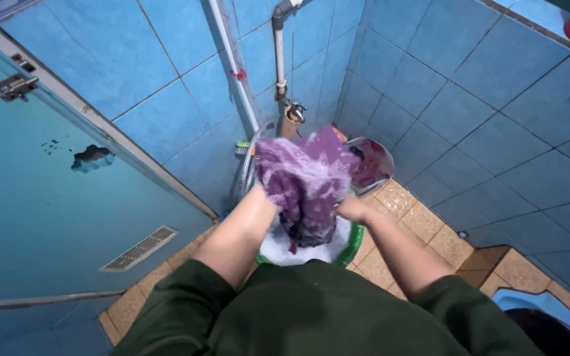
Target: The person washes purple clothing in a green basin and a black bucket, scrubbing, rinsing, and wring the fabric by hand. They also use a red scoop to pour water from a tank into a bucket.
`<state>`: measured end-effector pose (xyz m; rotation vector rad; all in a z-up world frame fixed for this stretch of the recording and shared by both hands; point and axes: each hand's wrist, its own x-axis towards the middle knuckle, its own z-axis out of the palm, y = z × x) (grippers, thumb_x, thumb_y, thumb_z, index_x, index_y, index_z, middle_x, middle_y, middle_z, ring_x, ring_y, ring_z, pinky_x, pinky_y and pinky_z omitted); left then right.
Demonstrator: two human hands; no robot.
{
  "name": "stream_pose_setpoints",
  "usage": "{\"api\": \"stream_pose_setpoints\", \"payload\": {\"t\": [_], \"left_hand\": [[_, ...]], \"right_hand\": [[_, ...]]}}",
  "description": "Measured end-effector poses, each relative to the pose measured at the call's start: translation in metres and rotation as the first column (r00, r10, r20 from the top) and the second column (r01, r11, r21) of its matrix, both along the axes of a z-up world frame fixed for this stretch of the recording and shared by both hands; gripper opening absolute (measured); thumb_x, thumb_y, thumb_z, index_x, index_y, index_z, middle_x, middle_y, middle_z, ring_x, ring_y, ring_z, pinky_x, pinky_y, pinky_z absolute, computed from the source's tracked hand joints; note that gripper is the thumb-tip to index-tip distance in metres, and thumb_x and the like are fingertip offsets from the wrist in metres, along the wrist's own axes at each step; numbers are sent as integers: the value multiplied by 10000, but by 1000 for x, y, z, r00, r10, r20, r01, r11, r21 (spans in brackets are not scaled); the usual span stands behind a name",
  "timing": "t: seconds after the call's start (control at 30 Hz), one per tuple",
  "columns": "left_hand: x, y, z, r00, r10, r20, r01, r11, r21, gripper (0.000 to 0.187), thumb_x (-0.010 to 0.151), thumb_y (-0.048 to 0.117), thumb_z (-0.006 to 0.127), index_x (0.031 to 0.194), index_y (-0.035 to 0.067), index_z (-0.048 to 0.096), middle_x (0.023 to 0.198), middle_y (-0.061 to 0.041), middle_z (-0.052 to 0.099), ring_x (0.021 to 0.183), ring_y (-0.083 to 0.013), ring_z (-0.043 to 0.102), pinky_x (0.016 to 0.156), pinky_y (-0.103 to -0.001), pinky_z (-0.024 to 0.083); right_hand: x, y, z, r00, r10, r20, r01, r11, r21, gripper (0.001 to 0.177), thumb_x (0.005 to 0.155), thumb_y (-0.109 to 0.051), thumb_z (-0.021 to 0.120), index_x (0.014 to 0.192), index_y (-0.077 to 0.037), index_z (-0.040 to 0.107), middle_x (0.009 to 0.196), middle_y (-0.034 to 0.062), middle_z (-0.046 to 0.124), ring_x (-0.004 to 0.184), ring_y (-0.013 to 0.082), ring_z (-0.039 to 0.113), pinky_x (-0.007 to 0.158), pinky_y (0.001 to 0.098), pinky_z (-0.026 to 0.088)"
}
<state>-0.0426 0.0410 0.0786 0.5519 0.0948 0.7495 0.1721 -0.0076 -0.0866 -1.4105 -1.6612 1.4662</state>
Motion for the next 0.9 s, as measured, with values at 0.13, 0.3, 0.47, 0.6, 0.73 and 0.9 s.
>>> {"api": "stream_pose_setpoints", "payload": {"t": [0.13, 0.3, 0.47, 0.6, 0.73, 0.9], "left_hand": [[-9, 7, 1, 999, 49, 16, -49, 999, 5, 491, 920, 356, 511, 1291, 59, 635, 1315, -161, 684, 1184, -314, 658, 996, -410, 530], [-45, 23, -68, 816, 55, -575, 148, 942, 300, 434, 932, 272, 569, 1308, 65, 638, 1327, -161, 688, 1191, -306, 657, 1008, -386, 519], [-65, -9, -120, 460, 349, -816, 650, 493, 578, 398, 944, 187, 626, 1324, 70, 641, 1338, -161, 691, 1199, -297, 656, 1021, -362, 508], [-42, -16, -104, 693, 401, -599, 320, 573, 754, 534, 883, 222, 733, 1359, 34, 581, 1333, -144, 641, 1186, -265, 643, 1042, -380, 497], [-11, -18, -102, 955, 44, -295, -76, 992, -98, 403, 984, 295, 652, 1277, 22, 618, 1229, -154, 694, 1103, -279, 693, 986, -433, 564], [-10, -20, -77, 819, -195, -540, 170, 981, -98, 340, 986, 180, 637, 1266, -12, 655, 1112, -113, 720, 997, -221, 681, 884, -377, 570]], "right_hand": [[15, -8, 5, 785, -311, -536, 148, 934, -326, 606, 778, 7, 693, 1369, -76, 583, 1320, 113, 644, 1209, 261, 623, 1076, 443, 490], [52, -2, 89, 287, -302, -909, 45, 952, -302, 361, 901, -161, 640, 1210, 24, 616, 1182, 188, 704, 1108, 330, 693, 1044, 484, 538], [55, 4, 108, 532, -242, -812, 91, 969, -230, 444, 868, -180, 652, 1239, 63, 638, 1159, 164, 726, 1057, 304, 700, 984, 453, 542], [44, 7, 88, 660, -130, -740, 95, 991, -89, 397, 919, -133, 682, 1260, 68, 651, 1146, 125, 709, 1045, 236, 673, 940, 386, 517], [28, 5, 102, 515, -64, -855, 26, 998, -59, 239, 1098, -191, 652, 1188, 28, 621, 1123, 127, 682, 1035, 223, 672, 931, 367, 541], [15, 1, 185, 479, -116, -870, 182, 983, -31, 384, 1049, -326, 565, 1306, -42, 583, 1162, 135, 666, 1002, 243, 692, 860, 412, 612]]}}
